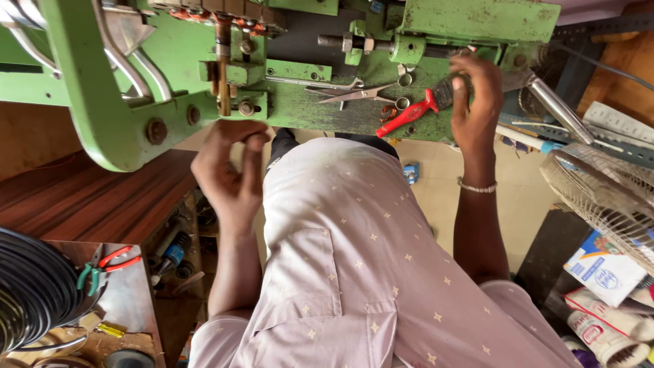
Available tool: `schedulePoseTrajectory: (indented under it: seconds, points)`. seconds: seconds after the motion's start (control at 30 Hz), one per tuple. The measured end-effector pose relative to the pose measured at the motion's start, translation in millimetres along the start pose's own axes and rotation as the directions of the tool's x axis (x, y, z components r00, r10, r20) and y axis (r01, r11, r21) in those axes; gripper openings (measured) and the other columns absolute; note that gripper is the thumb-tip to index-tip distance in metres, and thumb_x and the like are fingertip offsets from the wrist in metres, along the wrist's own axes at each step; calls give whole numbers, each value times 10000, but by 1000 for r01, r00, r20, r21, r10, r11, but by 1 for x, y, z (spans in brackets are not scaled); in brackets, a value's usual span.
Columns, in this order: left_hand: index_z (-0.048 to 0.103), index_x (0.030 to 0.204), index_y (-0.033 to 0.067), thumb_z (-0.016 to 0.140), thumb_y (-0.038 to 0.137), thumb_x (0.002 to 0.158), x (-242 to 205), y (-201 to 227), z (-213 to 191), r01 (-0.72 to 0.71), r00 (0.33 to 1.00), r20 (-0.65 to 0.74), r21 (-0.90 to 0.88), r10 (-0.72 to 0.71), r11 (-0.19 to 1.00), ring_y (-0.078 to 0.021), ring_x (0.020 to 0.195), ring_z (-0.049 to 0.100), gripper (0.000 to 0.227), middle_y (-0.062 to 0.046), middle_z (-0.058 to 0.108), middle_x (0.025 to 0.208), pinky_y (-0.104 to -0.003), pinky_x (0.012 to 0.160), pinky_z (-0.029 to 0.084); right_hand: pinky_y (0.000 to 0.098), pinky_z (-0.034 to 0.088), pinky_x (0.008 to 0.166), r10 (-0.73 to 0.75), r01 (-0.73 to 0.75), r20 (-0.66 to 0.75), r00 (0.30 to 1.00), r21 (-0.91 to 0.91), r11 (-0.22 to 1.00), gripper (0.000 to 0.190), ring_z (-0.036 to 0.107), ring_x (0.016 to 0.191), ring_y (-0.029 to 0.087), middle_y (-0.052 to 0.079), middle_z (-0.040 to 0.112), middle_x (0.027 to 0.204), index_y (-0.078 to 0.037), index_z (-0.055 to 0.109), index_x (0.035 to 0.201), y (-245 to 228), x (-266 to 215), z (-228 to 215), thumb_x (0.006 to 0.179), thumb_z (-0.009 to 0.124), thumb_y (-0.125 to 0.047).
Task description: The person adjusts and tightens components on a green industrial machine using a wrench and their hands. They manipulate copper wire coils and internal parts, then operate the machine's control panel to test the mechanism.
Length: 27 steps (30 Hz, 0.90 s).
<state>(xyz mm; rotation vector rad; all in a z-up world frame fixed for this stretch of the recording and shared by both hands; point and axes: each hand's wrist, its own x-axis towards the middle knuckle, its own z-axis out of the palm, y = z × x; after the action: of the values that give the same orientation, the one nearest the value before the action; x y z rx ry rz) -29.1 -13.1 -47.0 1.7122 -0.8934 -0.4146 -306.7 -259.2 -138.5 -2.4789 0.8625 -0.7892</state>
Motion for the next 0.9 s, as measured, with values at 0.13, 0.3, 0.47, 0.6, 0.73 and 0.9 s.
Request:
schedulePoseTrajectory:
  seconds: [0.13,0.3,0.47,0.6,0.73,0.9]
  points:
    - [727,1103,54,648,179,1090,-1,-4,42,64,967,250,-40,-52,997,-176,911,735,148,-83,728,1027,-312,790,630,327,571,807,191,-224,117,975,490,843,263,679,884,220,150,660,1068,8,606,1268,-2,6,-7,1230,396,-147]
    - [732,1114,46,706,187,1022,3,-9,70,57,850,523,17,-57,998,-231,946,691,170,-94,730,1048,-383,805,560,312,473,495,467,-135,-13,884,949,283,125,530,558,151,91,601,883,-68,535,1211,-27,-6,-42,1188,457,-163]
    - [518,1437,129,792,150,954,10,-23,95,123,779,626,-159,4,980,-239,1071,691,556,-141,467,1494,-372,875,595,231,313,518,536,-93,75,841,996,8,79,331,505,37,15,470,829,-94,502,1146,-46,-9,-65,1219,510,-125]
    - [154,1643,193,854,110,913,16,-48,138,296,632,765,-388,126,873,-300,1253,626,1014,-170,173,1695,-389,993,613,214,306,543,544,-135,136,828,990,-41,87,320,597,47,-14,456,869,-81,525,1177,-60,-8,-34,1182,568,-157]
    - [108,1658,223,800,152,981,-4,-73,185,703,428,875,-479,226,526,-251,1335,587,971,-107,187,1697,-381,1112,562,218,343,608,536,-229,177,825,973,30,178,366,688,40,-30,444,964,-78,532,1226,-78,-13,-1,1100,650,-121]
    - [624,1296,25,799,109,1121,-25,-94,202,585,601,795,-502,75,637,-186,984,606,261,-201,607,1091,-392,954,545,257,521,884,420,-321,184,889,903,285,284,561,993,97,41,551,1115,-62,541,1396,-94,-20,9,1122,573,-131]
